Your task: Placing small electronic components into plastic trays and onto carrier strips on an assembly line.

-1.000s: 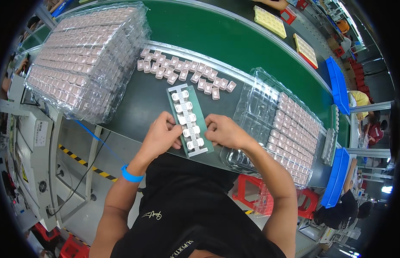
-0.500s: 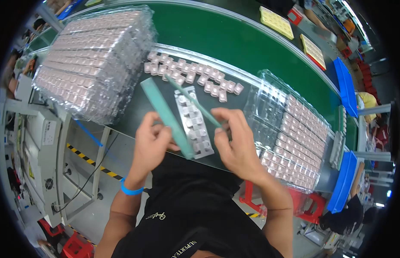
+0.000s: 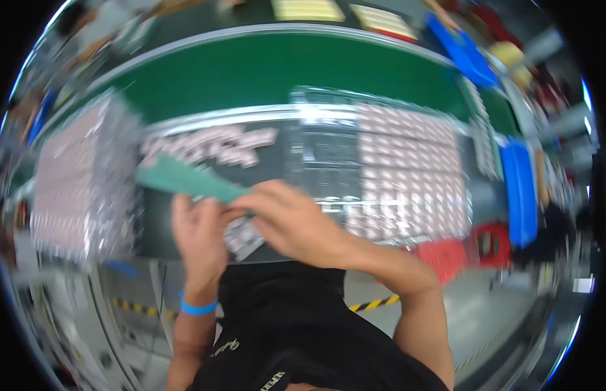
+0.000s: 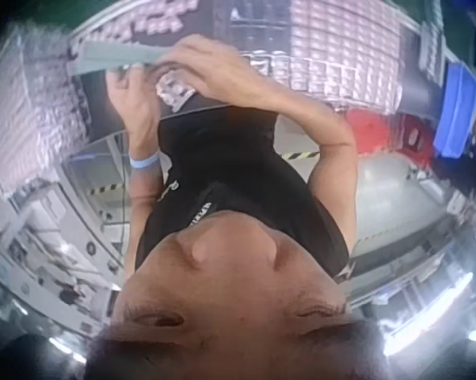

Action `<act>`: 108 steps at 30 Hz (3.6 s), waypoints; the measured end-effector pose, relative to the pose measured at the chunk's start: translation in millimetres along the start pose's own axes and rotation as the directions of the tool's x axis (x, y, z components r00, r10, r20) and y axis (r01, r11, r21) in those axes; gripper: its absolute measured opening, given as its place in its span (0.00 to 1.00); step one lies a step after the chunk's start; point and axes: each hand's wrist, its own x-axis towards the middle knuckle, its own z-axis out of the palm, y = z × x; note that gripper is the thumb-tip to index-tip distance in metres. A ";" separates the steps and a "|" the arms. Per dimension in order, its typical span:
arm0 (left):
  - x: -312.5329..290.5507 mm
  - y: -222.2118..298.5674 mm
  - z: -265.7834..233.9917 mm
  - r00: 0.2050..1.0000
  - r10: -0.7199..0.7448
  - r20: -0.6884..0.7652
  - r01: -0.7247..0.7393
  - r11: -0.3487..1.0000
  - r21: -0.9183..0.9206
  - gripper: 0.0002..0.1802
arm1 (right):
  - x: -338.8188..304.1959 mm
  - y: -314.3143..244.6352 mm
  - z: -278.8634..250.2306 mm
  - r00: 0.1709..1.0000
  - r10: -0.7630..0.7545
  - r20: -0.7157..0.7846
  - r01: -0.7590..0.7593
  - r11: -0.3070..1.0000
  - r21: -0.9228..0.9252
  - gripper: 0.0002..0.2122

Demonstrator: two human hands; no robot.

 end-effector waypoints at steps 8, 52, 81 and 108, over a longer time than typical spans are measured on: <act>4.9 -14.2 10.5 0.977 -0.056 0.207 -0.003 0.961 0.275 0.24 | -28.1 11.6 -48.1 0.986 -0.082 -0.142 0.038 0.956 -0.292 0.13; -43.2 -47.5 -93.7 0.891 0.299 0.341 -0.447 0.457 0.769 0.11 | -12.4 25.5 -31.3 0.977 0.160 0.144 -0.128 0.969 -0.211 0.09; -36.2 -12.7 -94.2 0.953 -0.291 0.082 0.297 0.952 -0.078 0.15 | 31.6 -10.0 25.6 0.946 0.232 0.226 -0.212 0.971 -0.109 0.10; -32.0 -1.7 -83.0 0.920 -0.389 0.040 0.384 0.881 -0.275 0.19 | 35.6 33.6 37.6 0.875 0.240 0.420 -0.199 0.970 -0.138 0.12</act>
